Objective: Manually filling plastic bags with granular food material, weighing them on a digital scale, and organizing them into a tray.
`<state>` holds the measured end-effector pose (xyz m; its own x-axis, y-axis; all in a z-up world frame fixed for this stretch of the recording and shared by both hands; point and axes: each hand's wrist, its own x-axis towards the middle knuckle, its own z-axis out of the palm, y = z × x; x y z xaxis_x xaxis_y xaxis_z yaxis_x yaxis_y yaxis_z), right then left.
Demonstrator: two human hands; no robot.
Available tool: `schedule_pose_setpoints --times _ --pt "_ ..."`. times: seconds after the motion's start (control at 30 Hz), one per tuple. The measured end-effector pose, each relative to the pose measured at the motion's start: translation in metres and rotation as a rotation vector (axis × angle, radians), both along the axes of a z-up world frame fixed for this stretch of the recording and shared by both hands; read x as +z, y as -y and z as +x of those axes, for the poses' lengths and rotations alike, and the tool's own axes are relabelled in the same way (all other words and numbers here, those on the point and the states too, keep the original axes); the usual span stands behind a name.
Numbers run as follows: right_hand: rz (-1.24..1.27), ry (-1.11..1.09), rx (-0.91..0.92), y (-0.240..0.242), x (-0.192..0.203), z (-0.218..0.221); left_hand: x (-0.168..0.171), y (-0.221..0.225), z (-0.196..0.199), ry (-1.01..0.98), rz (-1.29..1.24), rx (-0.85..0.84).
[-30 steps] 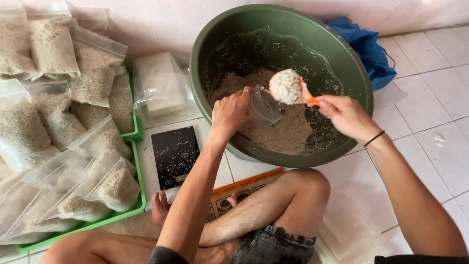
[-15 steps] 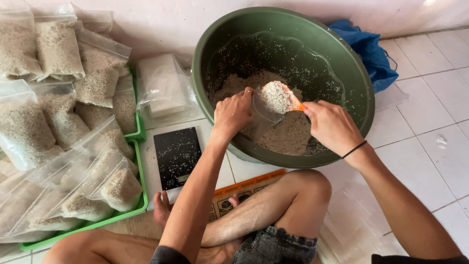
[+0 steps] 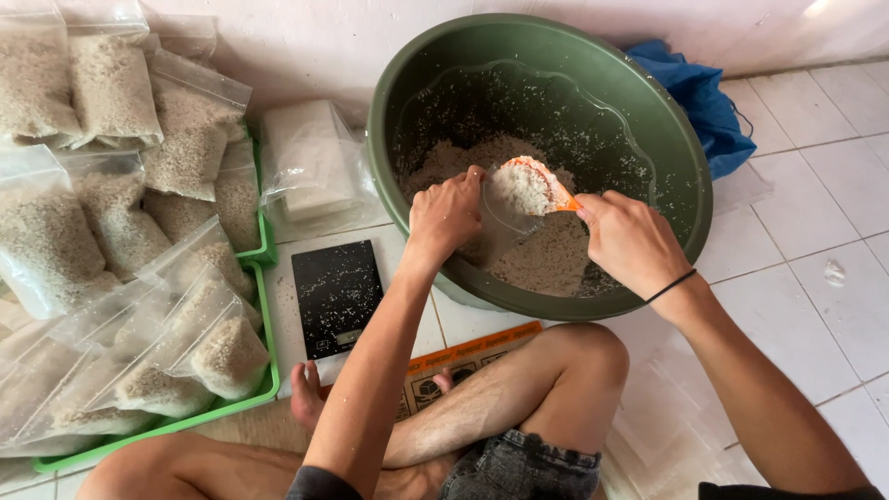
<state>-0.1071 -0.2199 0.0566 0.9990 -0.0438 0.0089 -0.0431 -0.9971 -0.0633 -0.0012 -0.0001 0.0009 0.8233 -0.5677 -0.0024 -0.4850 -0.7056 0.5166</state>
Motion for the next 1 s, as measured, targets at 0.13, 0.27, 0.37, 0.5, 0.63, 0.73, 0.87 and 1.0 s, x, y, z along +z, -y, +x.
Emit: schedule_pose_setpoints --times 0.13,0.27,0.37,0.5,0.63,0.73,0.87,1.0 --pt "-0.026 0.017 0.006 -0.006 0.005 -0.005 0.009 -0.002 -0.004 -0.010 0.011 -0.001" --pt "-0.101 0.119 0.060 -0.006 0.000 -0.009 0.003 0.000 -0.001 -0.015 0.018 0.009" --pt "-0.160 0.174 0.091 -0.003 -0.006 -0.010 0.007 -0.001 -0.004 -0.017 0.020 0.011" --pt "-0.185 0.205 0.102 0.000 -0.011 -0.009 0.014 -0.004 -0.008 -0.015 0.022 0.011" --pt "-0.174 0.234 0.120 -0.002 -0.011 -0.010 0.014 -0.004 -0.008 -0.013 0.022 0.012" --pt "-0.195 0.251 0.136 -0.003 -0.012 -0.010 0.011 -0.003 -0.006 -0.004 0.026 0.013" --pt "-0.261 0.298 0.166 0.000 -0.019 -0.011 0.011 -0.003 -0.006 -0.008 0.017 0.011" --pt "-0.325 0.352 0.220 -0.003 -0.017 -0.015 0.003 -0.001 -0.003 -0.004 0.016 0.012"
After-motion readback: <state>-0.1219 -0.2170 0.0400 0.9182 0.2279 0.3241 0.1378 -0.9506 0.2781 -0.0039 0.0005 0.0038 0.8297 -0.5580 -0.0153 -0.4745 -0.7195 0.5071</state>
